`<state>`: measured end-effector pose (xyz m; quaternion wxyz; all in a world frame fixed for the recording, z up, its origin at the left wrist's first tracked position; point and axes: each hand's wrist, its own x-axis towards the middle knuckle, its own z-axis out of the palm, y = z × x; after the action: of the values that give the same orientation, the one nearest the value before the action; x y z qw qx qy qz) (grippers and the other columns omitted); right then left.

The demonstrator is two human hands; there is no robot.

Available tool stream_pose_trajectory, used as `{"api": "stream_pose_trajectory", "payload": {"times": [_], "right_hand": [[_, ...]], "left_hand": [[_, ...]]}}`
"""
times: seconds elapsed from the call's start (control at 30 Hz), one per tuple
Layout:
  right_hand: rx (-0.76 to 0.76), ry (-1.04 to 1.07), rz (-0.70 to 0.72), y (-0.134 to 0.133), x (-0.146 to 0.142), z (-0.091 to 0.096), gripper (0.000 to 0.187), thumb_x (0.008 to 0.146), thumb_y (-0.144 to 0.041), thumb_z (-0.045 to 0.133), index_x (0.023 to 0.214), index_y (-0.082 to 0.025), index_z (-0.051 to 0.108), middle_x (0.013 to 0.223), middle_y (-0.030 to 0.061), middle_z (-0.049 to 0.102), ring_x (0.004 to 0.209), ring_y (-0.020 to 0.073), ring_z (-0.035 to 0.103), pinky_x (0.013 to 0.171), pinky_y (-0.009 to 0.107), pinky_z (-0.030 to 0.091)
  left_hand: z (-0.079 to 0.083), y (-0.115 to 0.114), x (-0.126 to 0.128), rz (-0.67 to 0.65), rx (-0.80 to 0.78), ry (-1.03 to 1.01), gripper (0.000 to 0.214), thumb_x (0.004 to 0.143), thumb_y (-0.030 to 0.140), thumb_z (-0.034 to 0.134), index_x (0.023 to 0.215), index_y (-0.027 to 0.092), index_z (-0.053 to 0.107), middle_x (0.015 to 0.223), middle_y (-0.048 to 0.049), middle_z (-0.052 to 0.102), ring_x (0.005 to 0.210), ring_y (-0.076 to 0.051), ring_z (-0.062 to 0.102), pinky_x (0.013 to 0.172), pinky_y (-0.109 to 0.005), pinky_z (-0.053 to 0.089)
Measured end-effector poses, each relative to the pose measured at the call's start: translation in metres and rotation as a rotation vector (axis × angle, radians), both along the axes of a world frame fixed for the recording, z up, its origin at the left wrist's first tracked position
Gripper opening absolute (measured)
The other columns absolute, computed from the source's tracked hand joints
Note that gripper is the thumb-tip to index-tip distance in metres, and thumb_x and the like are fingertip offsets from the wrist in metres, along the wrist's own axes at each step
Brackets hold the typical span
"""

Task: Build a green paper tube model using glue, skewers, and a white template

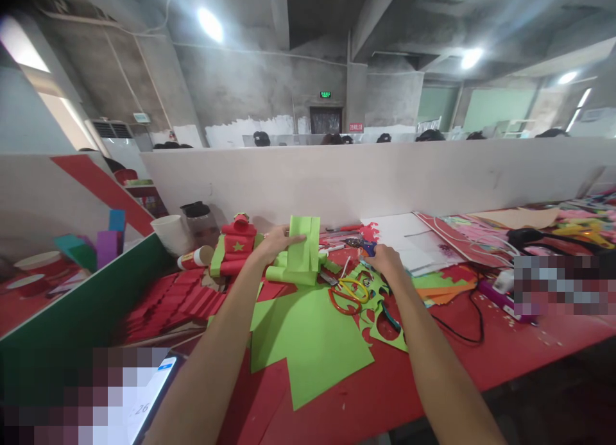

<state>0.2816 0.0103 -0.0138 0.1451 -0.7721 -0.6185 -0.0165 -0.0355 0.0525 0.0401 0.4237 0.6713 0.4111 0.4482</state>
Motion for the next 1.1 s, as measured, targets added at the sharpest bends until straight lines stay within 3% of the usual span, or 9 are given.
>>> {"api": "stream_pose_trajectory", "payload": {"times": [0.23,0.47,0.6,0.73,0.87,1.1], "right_hand": [[-0.061,0.002,0.005,0.005,-0.002,-0.012,0.028,0.074,-0.042,0.067,0.087,-0.017,0.070,0.090,0.0146,0.073,0.085,0.0290,0.069,0.065,0.031,0.043],[0.001,0.084,0.007,0.002,-0.001,-0.006,0.040,0.077,-0.043,0.067,0.106,-0.016,0.062,0.097,0.0132,0.071,0.089,0.0273,0.067,0.069,0.031,0.045],[0.205,0.569,0.302,-0.003,-0.018,0.007,0.041,0.083,-0.050,0.059,0.108,-0.019,0.061,0.103,0.0093,0.069,0.092,0.0224,0.066,0.074,0.031,0.049],[0.177,1.130,0.502,-0.009,-0.046,0.015,0.044,0.081,-0.051,0.063,0.113,-0.021,0.061,0.111,0.0086,0.069,0.096,0.0219,0.067,0.070,0.030,0.055],[0.215,1.388,0.512,-0.012,-0.067,0.016,0.038,0.075,-0.047,0.071,0.104,-0.022,0.065,0.102,0.0059,0.073,0.092,0.0214,0.070,0.073,0.031,0.058],[0.343,1.574,0.477,-0.017,-0.086,0.011,0.042,0.063,-0.040,0.081,0.096,-0.017,0.069,0.094,0.0071,0.075,0.082,0.0243,0.071,0.074,0.036,0.058]], "left_hand": [[0.001,0.003,0.002,-0.106,-0.038,0.012,0.049,0.063,0.041,0.082,0.104,0.016,0.071,0.091,-0.0095,0.074,0.076,-0.020,0.068,0.063,-0.027,0.051],[-0.002,0.003,0.013,-0.186,-0.034,0.011,0.051,0.064,0.041,0.081,0.107,0.016,0.070,0.090,-0.0091,0.074,0.073,-0.020,0.067,0.058,-0.026,0.049],[-0.001,-0.003,0.020,-0.191,-0.030,0.031,0.050,0.064,0.040,0.081,0.106,0.015,0.071,0.089,-0.0095,0.075,0.076,-0.021,0.068,0.060,-0.026,0.050],[0.000,-0.011,0.030,-0.215,-0.020,0.077,0.048,0.065,0.041,0.081,0.105,0.016,0.071,0.092,-0.0096,0.075,0.081,-0.023,0.069,0.064,-0.028,0.052],[0.001,-0.018,0.042,-0.303,-0.011,0.087,0.045,0.067,0.042,0.080,0.103,0.016,0.072,0.092,-0.0093,0.075,0.083,-0.025,0.069,0.070,-0.031,0.054],[0.003,-0.029,0.060,-0.304,0.088,0.210,0.042,0.070,0.039,0.078,0.104,0.016,0.072,0.092,-0.0072,0.075,0.087,-0.026,0.069,0.073,-0.030,0.052]]}}
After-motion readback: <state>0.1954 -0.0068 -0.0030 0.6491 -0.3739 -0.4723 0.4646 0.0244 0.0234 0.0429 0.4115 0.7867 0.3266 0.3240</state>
